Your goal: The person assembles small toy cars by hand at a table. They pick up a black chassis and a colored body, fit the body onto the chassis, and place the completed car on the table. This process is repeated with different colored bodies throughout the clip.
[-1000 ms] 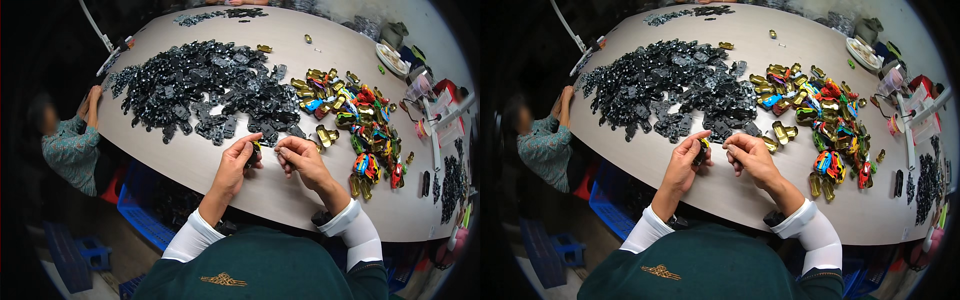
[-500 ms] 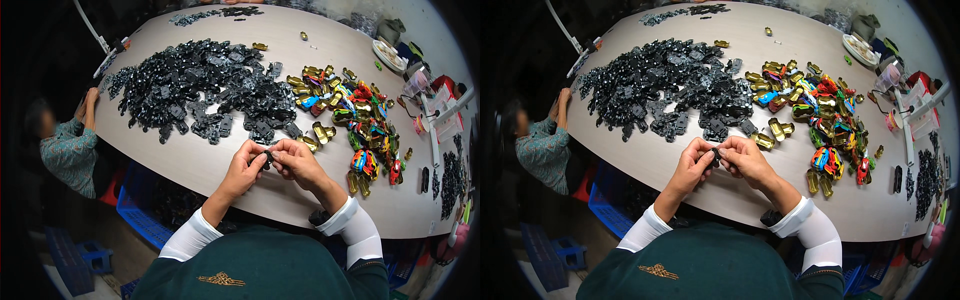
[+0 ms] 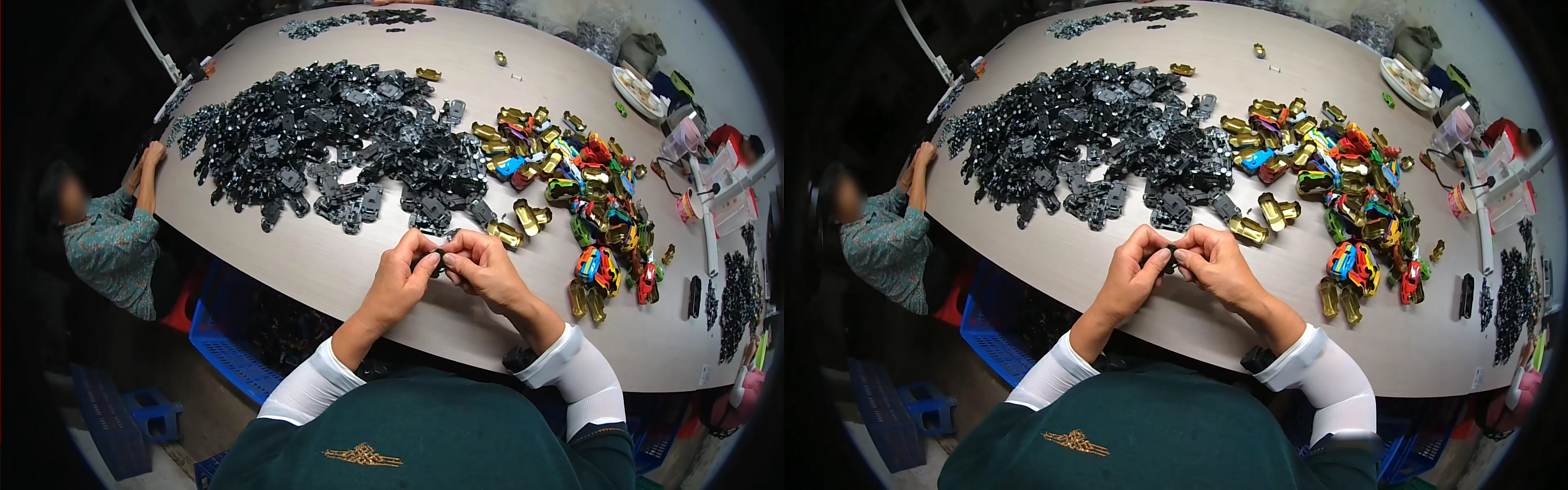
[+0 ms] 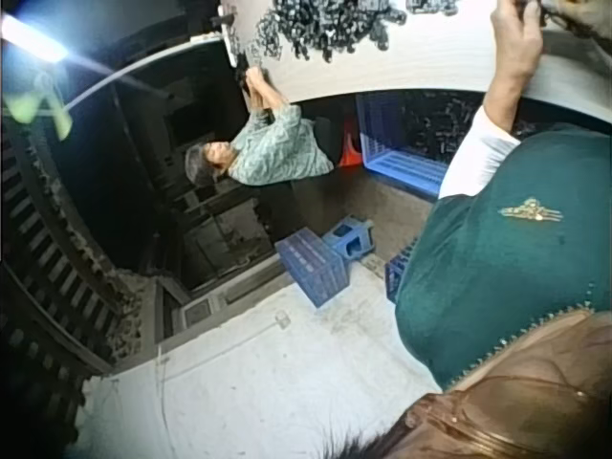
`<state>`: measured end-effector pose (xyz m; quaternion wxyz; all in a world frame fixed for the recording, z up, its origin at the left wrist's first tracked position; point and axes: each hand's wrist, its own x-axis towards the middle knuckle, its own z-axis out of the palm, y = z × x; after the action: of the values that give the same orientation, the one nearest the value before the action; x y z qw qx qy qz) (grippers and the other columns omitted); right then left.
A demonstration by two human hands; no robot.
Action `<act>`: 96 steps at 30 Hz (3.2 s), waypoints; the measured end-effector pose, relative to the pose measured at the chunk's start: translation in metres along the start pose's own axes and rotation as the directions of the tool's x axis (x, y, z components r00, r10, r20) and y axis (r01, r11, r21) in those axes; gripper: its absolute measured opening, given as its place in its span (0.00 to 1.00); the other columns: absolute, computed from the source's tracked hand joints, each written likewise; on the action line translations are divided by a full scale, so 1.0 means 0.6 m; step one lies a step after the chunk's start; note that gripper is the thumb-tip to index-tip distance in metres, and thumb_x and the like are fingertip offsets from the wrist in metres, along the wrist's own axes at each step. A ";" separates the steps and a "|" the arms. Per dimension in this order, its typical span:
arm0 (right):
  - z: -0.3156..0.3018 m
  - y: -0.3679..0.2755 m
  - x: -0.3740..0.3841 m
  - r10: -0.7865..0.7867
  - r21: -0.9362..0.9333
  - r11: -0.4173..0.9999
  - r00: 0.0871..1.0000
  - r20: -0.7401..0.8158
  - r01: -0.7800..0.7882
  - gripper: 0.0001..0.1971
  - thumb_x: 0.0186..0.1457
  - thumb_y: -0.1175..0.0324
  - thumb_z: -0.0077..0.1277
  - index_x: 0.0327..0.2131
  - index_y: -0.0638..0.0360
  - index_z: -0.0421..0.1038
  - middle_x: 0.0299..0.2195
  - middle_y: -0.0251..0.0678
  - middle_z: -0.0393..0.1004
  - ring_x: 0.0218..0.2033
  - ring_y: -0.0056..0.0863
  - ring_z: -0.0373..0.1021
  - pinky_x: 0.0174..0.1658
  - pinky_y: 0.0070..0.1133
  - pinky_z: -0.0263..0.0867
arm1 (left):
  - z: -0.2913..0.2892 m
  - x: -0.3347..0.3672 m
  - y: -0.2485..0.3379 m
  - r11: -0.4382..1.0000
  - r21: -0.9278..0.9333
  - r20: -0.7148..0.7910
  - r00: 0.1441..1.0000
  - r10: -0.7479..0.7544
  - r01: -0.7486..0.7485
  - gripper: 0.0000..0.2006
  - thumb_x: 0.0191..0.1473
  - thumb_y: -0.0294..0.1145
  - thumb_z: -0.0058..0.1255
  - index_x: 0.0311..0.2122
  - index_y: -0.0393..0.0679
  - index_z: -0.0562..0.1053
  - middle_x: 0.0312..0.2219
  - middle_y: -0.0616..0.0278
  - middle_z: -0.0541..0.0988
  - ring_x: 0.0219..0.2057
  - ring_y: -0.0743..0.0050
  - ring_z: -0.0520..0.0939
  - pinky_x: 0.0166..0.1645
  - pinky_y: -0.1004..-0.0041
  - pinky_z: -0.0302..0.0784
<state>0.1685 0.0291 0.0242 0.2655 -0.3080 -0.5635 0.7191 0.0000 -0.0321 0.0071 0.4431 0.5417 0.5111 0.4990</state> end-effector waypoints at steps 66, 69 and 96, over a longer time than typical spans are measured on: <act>-0.110 -0.027 0.025 -0.007 -0.451 0.890 0.988 -0.152 -0.063 0.14 0.41 0.72 0.65 0.30 0.64 0.70 0.24 0.27 0.70 0.24 0.13 0.64 0.27 0.15 0.62 | 0.051 0.083 0.019 0.660 0.739 0.140 0.989 0.047 -0.136 0.16 0.44 0.33 0.59 0.37 0.38 0.71 0.24 0.47 0.76 0.24 0.49 0.78 0.30 0.60 0.73; -0.111 -0.017 0.028 -0.109 -0.492 0.871 0.983 -0.151 0.021 0.12 0.42 0.73 0.62 0.30 0.65 0.70 0.24 0.28 0.71 0.23 0.13 0.64 0.26 0.15 0.63 | 0.043 0.080 0.014 0.758 0.645 0.093 0.995 0.044 -0.094 0.18 0.43 0.32 0.61 0.40 0.39 0.71 0.25 0.48 0.77 0.23 0.58 0.80 0.30 0.66 0.75; -0.050 -0.043 0.010 0.042 0.046 0.998 0.999 -0.003 -0.042 0.16 0.55 0.72 0.54 0.48 0.60 0.71 0.21 0.23 0.69 0.15 0.06 0.54 0.16 0.10 0.44 | -0.020 0.023 -0.003 0.776 -0.585 0.061 0.966 -0.250 0.237 0.15 0.56 0.24 0.52 0.49 0.38 0.70 0.36 0.63 0.78 0.33 0.82 0.80 0.35 0.84 0.77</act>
<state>0.1875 0.0585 0.0434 0.2583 -0.3150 -0.5396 0.7368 -0.0123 -0.0187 0.0078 0.6441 0.3023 0.4017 0.5765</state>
